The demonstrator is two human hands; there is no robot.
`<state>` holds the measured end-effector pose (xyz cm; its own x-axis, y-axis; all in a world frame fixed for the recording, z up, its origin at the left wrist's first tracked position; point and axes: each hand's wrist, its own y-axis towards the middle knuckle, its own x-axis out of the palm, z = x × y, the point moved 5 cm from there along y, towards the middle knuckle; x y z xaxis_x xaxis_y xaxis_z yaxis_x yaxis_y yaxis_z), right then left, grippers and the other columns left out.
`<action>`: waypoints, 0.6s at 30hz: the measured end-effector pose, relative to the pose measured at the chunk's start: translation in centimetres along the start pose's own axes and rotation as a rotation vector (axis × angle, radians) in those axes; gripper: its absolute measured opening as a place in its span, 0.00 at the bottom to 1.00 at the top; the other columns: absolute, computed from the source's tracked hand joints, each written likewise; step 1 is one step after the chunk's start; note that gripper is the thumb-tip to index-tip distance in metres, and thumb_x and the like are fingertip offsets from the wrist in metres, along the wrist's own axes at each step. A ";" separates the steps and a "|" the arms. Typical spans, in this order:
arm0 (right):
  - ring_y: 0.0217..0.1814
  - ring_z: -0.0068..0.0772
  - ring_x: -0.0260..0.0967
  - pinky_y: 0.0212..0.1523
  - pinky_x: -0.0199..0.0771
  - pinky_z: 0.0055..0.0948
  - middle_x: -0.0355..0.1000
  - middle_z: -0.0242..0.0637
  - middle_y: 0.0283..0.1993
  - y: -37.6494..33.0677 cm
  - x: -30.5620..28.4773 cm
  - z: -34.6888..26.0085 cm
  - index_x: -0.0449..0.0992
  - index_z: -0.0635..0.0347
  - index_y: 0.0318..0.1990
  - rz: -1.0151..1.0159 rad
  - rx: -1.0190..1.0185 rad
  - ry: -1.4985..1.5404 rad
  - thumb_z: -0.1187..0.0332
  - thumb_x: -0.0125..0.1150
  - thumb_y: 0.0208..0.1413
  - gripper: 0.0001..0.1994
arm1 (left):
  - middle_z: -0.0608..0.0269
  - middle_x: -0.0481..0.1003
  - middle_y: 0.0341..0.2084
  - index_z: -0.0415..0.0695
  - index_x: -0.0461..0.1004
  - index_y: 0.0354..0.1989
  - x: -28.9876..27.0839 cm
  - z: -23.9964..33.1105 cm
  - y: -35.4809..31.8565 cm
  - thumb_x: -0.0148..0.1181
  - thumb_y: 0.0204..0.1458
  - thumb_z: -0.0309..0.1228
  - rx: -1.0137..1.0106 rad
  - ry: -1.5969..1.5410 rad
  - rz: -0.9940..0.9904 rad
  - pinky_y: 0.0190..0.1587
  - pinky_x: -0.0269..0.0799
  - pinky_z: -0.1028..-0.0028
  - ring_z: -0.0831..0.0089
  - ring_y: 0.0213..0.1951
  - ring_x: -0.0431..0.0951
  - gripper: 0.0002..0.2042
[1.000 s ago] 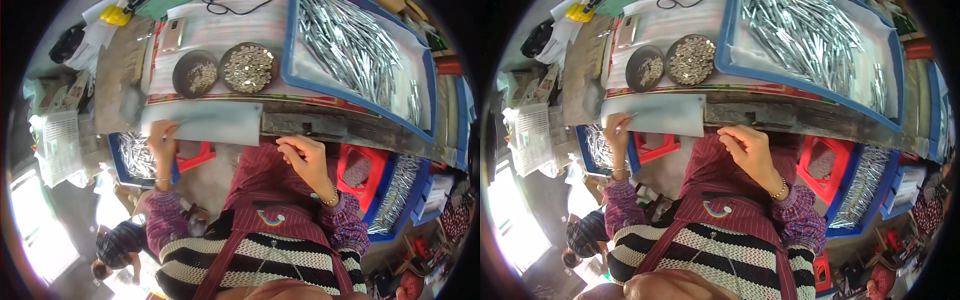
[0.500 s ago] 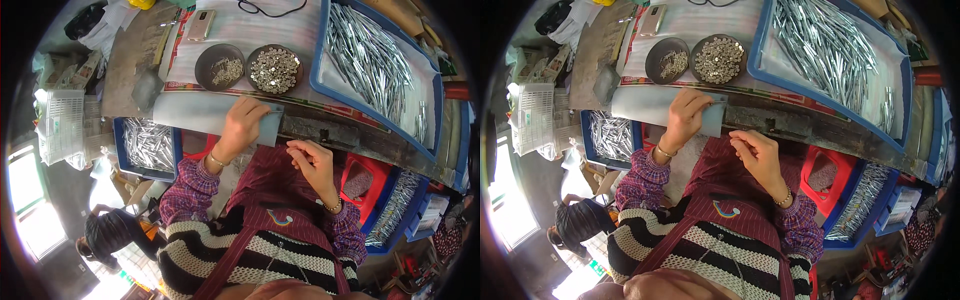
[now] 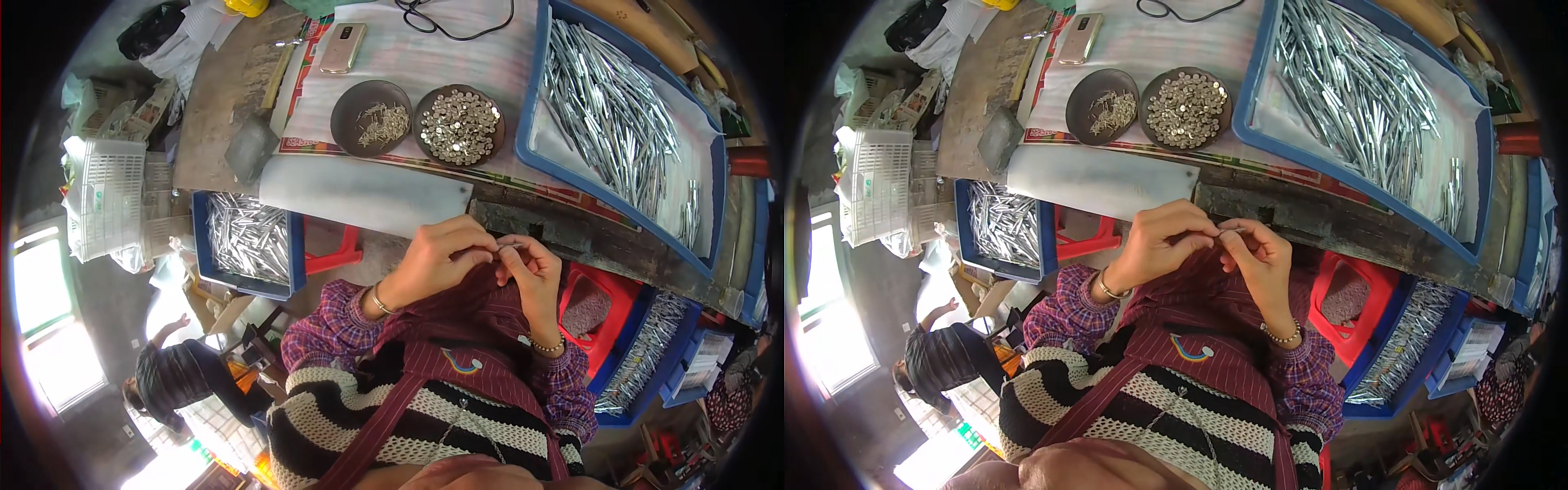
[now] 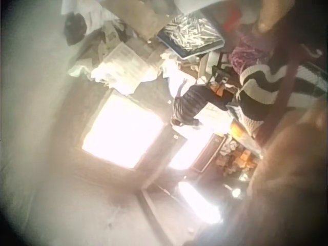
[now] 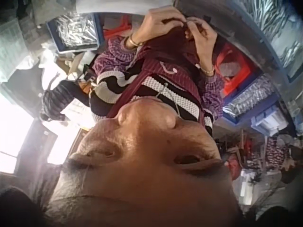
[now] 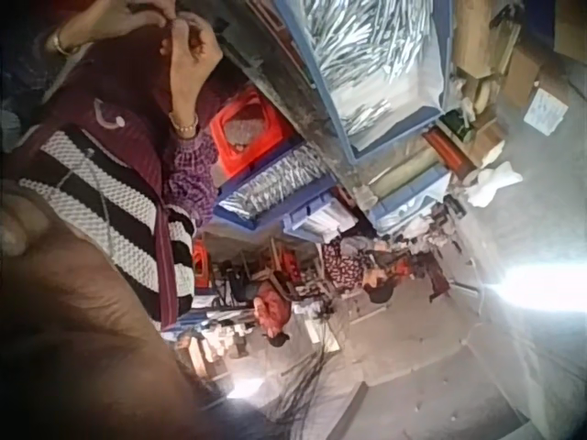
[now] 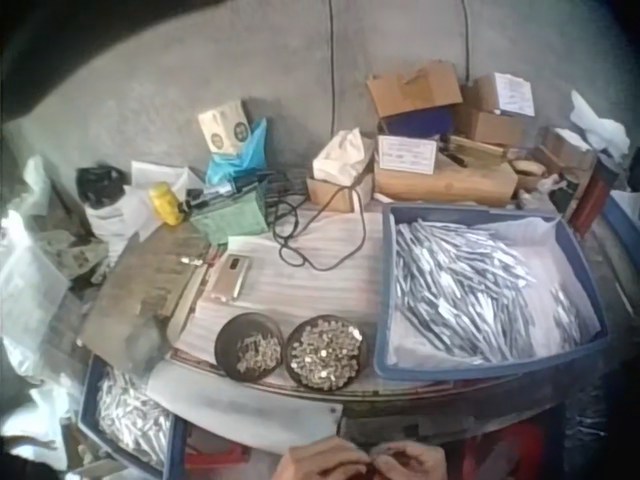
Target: The person assembles metal components by hand, taking small pieces from bowls and trays, fitting them together, and placing the assembled items into a bin.
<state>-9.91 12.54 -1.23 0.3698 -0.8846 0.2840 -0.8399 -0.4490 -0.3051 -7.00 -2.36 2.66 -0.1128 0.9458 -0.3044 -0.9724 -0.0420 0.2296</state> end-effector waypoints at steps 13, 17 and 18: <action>0.25 0.20 0.68 0.24 0.69 0.18 0.72 0.39 0.32 -0.4 0.2 -0.2 0.72 0.70 0.40 -0.052 0.074 0.135 0.74 0.55 0.53 0.09 | 0.50 0.71 0.36 0.34 0.70 0.36 -0.2 -2.1 -1.4 0.49 0.56 0.33 -0.363 -0.868 0.059 0.38 0.74 0.74 0.68 0.34 0.76 0.12; 0.33 0.24 0.70 0.31 0.71 0.20 0.72 0.43 0.39 -0.3 -0.8 -2.7 0.71 0.71 0.44 -0.004 -0.035 0.019 0.75 0.54 0.53 0.12 | 0.48 0.72 0.36 0.34 0.68 0.38 -1.2 -2.8 -1.3 0.43 0.59 0.35 -0.421 -0.994 0.126 0.37 0.74 0.73 0.66 0.35 0.77 0.14; 0.36 0.28 0.70 0.33 0.71 0.21 0.72 0.45 0.41 -0.6 -0.7 -4.0 0.70 0.71 0.46 -0.004 -0.053 0.003 0.76 0.53 0.54 0.13 | 0.48 0.72 0.36 0.34 0.68 0.38 -1.6 -3.0 -1.6 0.43 0.59 0.35 -0.413 -0.988 0.138 0.37 0.74 0.73 0.66 0.35 0.77 0.14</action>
<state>-11.31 13.93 2.41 0.3724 -0.8823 0.2880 -0.8582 -0.4455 -0.2551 -5.90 -4.77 -0.04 -0.1914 0.7580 0.6235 -0.9785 -0.0980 -0.1813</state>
